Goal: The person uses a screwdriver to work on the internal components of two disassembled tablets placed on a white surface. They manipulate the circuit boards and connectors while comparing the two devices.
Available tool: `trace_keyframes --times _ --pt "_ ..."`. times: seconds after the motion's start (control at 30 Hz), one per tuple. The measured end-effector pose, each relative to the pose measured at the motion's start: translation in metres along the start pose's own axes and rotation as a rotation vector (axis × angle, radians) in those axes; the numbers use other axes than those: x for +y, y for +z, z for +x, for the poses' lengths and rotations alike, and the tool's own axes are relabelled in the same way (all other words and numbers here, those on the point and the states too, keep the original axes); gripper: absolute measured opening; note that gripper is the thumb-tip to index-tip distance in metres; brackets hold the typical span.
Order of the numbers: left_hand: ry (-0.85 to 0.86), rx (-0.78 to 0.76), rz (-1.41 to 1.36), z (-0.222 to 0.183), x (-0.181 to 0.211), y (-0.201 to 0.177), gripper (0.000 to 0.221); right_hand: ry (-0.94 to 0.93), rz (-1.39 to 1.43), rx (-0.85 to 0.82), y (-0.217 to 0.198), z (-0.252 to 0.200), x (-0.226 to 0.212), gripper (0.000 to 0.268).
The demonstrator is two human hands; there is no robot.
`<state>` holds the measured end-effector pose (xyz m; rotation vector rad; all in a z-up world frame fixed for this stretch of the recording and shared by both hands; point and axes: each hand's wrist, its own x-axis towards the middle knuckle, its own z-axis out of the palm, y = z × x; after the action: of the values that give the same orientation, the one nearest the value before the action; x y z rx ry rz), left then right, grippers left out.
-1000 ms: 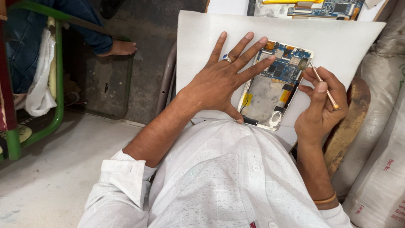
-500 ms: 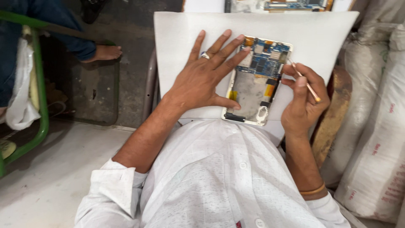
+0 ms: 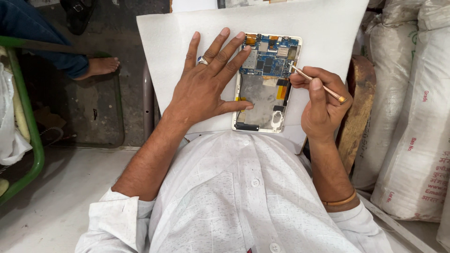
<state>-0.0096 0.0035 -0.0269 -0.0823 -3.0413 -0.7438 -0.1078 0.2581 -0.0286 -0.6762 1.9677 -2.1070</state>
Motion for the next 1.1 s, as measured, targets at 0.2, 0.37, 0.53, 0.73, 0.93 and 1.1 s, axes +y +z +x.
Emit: trace_keyframes --times 0.2,0.37,0.53,0.73,0.93,1.1 --pt "-0.016 -0.017 0.015 -0.0002 -0.0003 0.0023 0.117 -0.021 -0.022 -0.021 0.0003 0.0003 -0.0001 0.021" --pt "-0.012 -0.007 0.009 -0.0004 -0.0016 0.0037 0.117 -0.014 -0.012 -0.014 0.0007 -0.0002 0.0003 0.022" --pt "-0.01 0.001 0.009 0.0003 -0.0009 0.0021 0.116 -0.01 0.033 0.032 0.0034 0.0006 -0.0018 0.019" --pt "-0.004 0.008 0.01 0.0001 0.0004 0.0001 0.116 0.008 0.054 0.034 0.0013 0.0001 0.0005 0.018" --pt "-0.01 0.015 0.02 0.0008 0.0009 0.0021 0.115 -0.037 0.019 0.034 -0.0005 0.0008 0.0027 0.017" --pt "-0.007 0.02 0.04 0.0009 0.001 0.0024 0.115 -0.064 0.026 0.035 -0.0013 0.0021 0.0035 0.016"
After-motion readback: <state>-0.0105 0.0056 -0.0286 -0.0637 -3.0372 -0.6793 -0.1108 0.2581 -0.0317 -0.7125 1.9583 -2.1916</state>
